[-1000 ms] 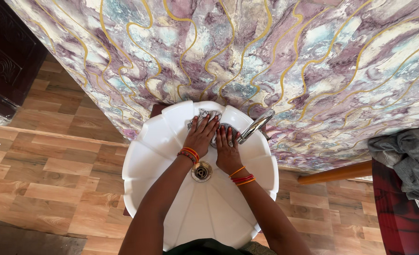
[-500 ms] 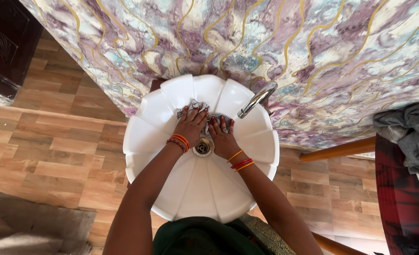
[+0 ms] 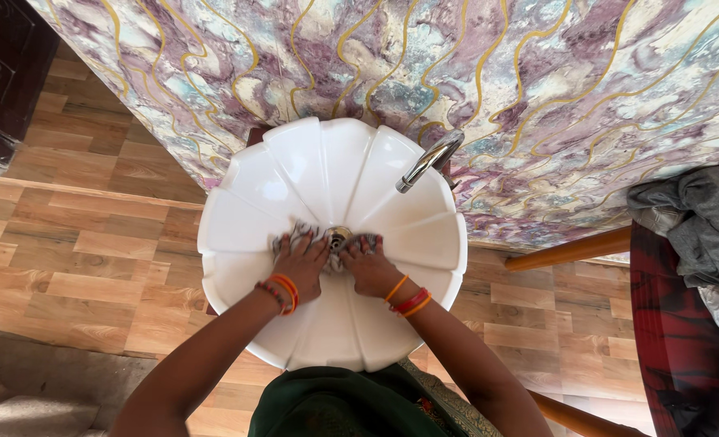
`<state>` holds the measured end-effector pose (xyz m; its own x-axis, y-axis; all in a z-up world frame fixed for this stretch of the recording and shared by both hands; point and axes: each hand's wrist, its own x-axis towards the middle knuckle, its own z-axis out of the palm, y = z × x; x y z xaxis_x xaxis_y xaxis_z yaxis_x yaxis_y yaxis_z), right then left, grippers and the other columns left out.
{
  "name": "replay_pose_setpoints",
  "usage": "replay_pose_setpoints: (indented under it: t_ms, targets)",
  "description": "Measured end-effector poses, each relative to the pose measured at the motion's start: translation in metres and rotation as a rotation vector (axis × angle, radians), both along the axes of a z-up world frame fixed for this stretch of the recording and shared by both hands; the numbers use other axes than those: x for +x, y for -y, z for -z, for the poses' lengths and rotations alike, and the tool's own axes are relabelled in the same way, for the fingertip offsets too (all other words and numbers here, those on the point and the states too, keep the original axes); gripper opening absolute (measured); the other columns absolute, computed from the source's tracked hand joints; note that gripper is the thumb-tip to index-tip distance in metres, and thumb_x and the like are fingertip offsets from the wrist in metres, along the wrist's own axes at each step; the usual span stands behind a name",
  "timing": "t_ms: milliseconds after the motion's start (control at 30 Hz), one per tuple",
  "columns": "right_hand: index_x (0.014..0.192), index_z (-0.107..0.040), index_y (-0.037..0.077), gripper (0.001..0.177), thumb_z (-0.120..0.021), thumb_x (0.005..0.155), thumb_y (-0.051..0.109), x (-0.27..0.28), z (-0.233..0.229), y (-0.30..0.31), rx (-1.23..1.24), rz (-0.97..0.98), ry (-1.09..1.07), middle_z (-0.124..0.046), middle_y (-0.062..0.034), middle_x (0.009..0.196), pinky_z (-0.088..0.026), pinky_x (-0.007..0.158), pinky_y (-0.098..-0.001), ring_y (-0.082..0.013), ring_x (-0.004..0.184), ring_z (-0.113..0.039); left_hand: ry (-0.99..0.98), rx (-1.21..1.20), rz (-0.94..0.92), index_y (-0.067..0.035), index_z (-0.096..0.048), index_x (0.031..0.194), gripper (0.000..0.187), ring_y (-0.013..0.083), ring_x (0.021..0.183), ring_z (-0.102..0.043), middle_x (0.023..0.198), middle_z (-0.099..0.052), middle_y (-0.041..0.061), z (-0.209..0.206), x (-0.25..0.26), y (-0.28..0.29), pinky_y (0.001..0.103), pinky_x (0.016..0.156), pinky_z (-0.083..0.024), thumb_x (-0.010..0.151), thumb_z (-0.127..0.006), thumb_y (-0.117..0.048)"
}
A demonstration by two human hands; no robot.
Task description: The person cleans the interior and edges of a white pedestal sink using a cloth by hand.
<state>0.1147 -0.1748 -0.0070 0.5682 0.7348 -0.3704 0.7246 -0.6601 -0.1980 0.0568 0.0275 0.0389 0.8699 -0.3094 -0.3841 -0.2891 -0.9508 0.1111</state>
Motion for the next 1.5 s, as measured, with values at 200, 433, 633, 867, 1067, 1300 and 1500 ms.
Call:
replay_pose_setpoints:
  t_ms: [200,433,633,867,1067,1300,1500]
  targets:
    - [0.141,-0.049,0.003,0.071,-0.063,0.071,0.005,-0.051,-0.036,0.049,0.046,-0.007,-0.189,-0.049,-0.0234,0.145,-0.025,0.117,-0.0636,-0.0432,0.138,-0.043,-0.226,-0.111,0.092,0.000,-0.029,0.155,0.069,0.0416,0.157,-0.006,0.169,-0.010,0.017,-0.019,-0.043,0.034,0.067,0.122,-0.008,0.092,-0.048,-0.022]
    - [0.139,-0.052,-0.001,0.064,-0.055,0.075,-0.003,-0.068,-0.070,0.103,0.182,0.084,-0.090,-0.053,-0.0227,0.144,-0.022,0.122,-0.0554,-0.0407,0.141,-0.042,-0.257,-0.337,0.121,0.010,-0.024,0.154,0.070,0.0509,0.153,-0.003,0.167,-0.006,0.029,-0.008,-0.034,0.086,0.064,0.122,-0.007,0.096,-0.046,-0.021]
    - [0.134,-0.050,-0.008,0.066,-0.057,0.070,0.001,-0.051,-0.066,0.098,0.143,0.177,-0.020,-0.050,-0.0250,0.145,-0.020,0.122,-0.0502,-0.0388,0.139,-0.044,-0.008,-0.474,0.230,0.009,-0.029,0.154,0.075,0.0441,0.155,-0.010,0.169,-0.013,0.025,0.007,0.007,0.100,0.061,0.123,-0.013,0.086,-0.053,-0.014]
    - [0.129,-0.054,-0.009,0.060,-0.058,0.071,0.005,-0.052,-0.060,0.089,0.260,0.224,0.294,-0.056,-0.0286,0.140,-0.025,0.121,-0.0487,-0.0378,0.134,-0.050,0.044,-0.427,0.203,0.004,-0.028,0.154,0.082,0.0389,0.156,-0.008,0.168,-0.011,0.019,0.003,0.019,0.102,0.055,0.124,-0.012,0.079,-0.056,-0.010]
    - [0.126,-0.058,-0.005,0.055,-0.057,0.072,0.002,-0.058,-0.056,0.089,0.258,0.272,0.226,-0.061,-0.0246,0.134,-0.025,0.121,-0.0492,-0.0366,0.132,-0.053,-0.005,-0.505,0.138,0.002,-0.030,0.155,0.075,0.0387,0.155,-0.013,0.168,-0.016,0.016,0.024,0.010,0.102,0.057,0.124,-0.014,0.086,-0.053,-0.014]
    - [0.124,-0.062,0.002,0.048,-0.054,0.077,0.000,-0.104,-0.093,0.085,0.307,0.264,-0.020,-0.068,-0.0201,0.113,-0.034,0.116,-0.0500,-0.0373,0.115,-0.061,-0.076,-0.658,0.240,0.004,-0.047,0.144,0.061,0.0402,0.147,-0.035,0.158,-0.039,0.024,0.021,-0.041,0.073,0.052,0.123,-0.024,0.091,-0.052,-0.026]
    - [0.122,-0.063,0.003,0.042,-0.052,0.081,0.002,-0.130,-0.133,0.077,0.381,0.210,-0.264,-0.068,-0.0151,0.117,-0.042,0.108,-0.0471,-0.0347,0.115,-0.062,-0.380,-0.646,0.190,0.001,-0.051,0.139,0.056,0.0378,0.144,-0.038,0.155,-0.043,0.019,-0.028,-0.084,0.048,0.047,0.121,-0.031,0.092,-0.050,-0.029]
